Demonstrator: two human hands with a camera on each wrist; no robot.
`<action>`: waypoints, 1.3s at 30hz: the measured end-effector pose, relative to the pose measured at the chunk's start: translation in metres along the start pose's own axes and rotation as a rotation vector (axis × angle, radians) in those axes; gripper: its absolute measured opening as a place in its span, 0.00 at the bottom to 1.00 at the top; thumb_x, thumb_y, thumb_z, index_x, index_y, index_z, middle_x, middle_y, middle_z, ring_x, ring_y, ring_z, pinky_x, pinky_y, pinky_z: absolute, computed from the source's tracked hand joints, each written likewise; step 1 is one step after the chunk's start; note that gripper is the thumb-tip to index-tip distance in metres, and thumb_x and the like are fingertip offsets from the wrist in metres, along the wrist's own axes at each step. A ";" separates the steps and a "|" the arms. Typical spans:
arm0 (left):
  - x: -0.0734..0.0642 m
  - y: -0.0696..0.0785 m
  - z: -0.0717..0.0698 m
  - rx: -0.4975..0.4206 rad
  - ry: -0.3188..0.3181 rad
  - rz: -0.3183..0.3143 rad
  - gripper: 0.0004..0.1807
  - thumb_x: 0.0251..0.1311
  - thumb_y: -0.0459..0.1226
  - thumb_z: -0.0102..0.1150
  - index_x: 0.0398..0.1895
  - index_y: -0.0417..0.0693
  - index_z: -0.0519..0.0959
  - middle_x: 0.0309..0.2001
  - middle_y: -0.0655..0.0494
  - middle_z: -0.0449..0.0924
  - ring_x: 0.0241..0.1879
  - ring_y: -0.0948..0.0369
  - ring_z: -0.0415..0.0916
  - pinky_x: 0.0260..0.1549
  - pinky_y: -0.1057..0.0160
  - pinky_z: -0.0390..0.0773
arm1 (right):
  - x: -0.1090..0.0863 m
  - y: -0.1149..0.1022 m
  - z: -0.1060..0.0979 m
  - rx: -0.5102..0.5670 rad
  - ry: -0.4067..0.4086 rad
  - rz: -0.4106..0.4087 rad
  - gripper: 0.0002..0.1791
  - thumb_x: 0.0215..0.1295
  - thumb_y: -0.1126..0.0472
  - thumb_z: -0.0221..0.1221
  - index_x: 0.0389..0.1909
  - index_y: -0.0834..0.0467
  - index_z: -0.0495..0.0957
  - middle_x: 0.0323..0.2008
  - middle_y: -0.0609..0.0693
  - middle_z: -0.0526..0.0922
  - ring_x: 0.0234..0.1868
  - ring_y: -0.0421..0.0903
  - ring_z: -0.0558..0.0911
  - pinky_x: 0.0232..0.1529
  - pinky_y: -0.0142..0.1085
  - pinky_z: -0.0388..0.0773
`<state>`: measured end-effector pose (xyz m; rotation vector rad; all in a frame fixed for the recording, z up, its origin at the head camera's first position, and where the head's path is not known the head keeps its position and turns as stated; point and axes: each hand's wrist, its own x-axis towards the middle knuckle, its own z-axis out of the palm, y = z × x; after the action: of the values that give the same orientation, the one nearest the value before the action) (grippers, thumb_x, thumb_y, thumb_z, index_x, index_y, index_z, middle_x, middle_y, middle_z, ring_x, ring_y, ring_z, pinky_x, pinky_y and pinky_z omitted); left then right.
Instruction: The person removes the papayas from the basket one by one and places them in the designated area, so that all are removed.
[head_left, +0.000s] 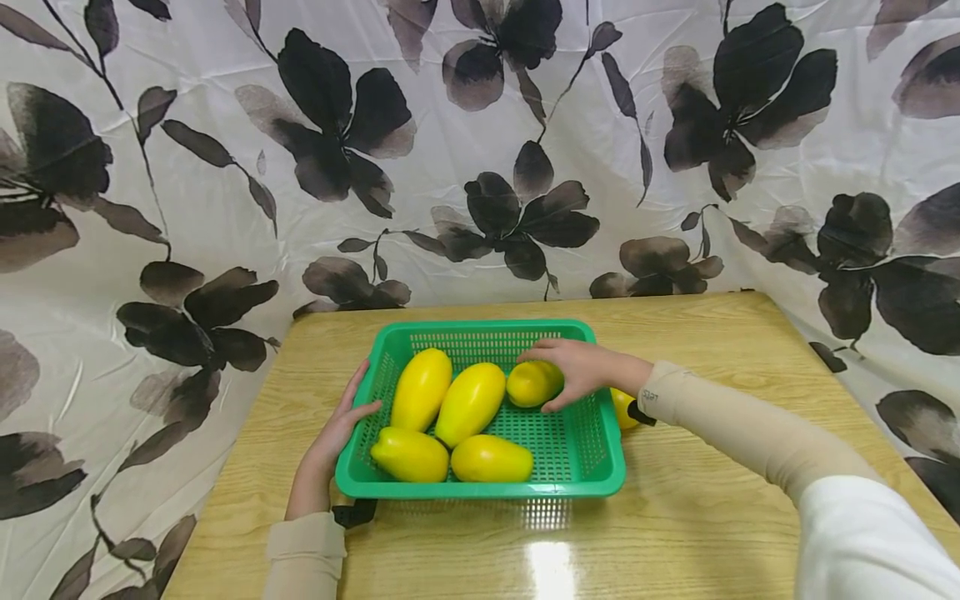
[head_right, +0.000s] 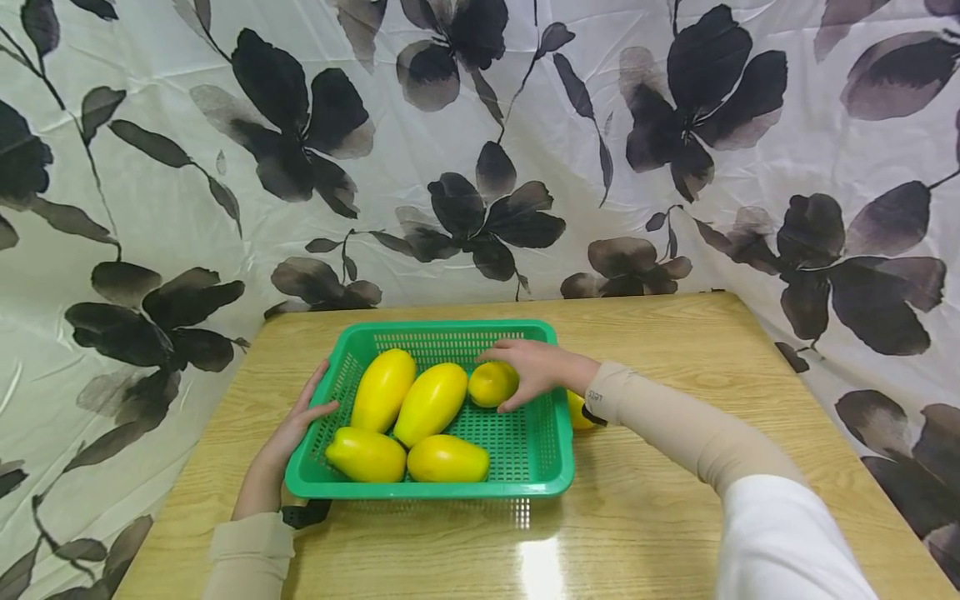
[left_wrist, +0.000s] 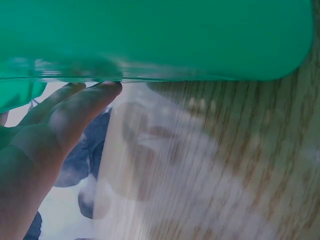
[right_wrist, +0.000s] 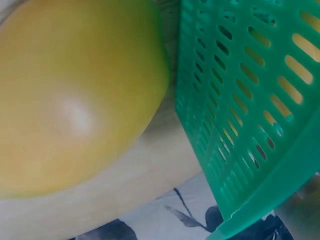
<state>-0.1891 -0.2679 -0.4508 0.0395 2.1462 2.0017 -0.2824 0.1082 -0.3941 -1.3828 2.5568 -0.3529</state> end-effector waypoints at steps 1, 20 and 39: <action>0.000 0.000 0.000 0.002 0.000 -0.002 0.39 0.66 0.34 0.43 0.72 0.64 0.34 0.72 0.56 0.27 0.68 0.48 0.36 0.60 0.43 0.47 | 0.001 0.000 0.001 -0.001 -0.010 0.002 0.43 0.45 0.43 0.66 0.63 0.55 0.65 0.61 0.60 0.65 0.60 0.58 0.66 0.56 0.53 0.63; 0.001 0.003 -0.001 0.049 0.011 -0.007 0.39 0.66 0.35 0.43 0.72 0.62 0.34 0.72 0.56 0.25 0.69 0.49 0.30 0.61 0.42 0.42 | 0.023 0.003 -0.005 -0.036 -0.185 0.013 0.43 0.43 0.43 0.68 0.61 0.56 0.66 0.57 0.60 0.66 0.56 0.57 0.68 0.55 0.51 0.64; 0.000 0.002 -0.001 0.009 0.008 -0.008 0.39 0.67 0.34 0.42 0.72 0.65 0.34 0.72 0.55 0.27 0.68 0.48 0.35 0.61 0.44 0.47 | 0.059 0.004 0.006 -0.055 -0.375 0.169 0.49 0.40 0.44 0.70 0.63 0.58 0.62 0.52 0.54 0.71 0.53 0.50 0.70 0.54 0.44 0.66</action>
<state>-0.1898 -0.2683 -0.4492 0.0241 2.1570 1.9904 -0.3156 0.0600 -0.4055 -1.1137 2.3599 0.0073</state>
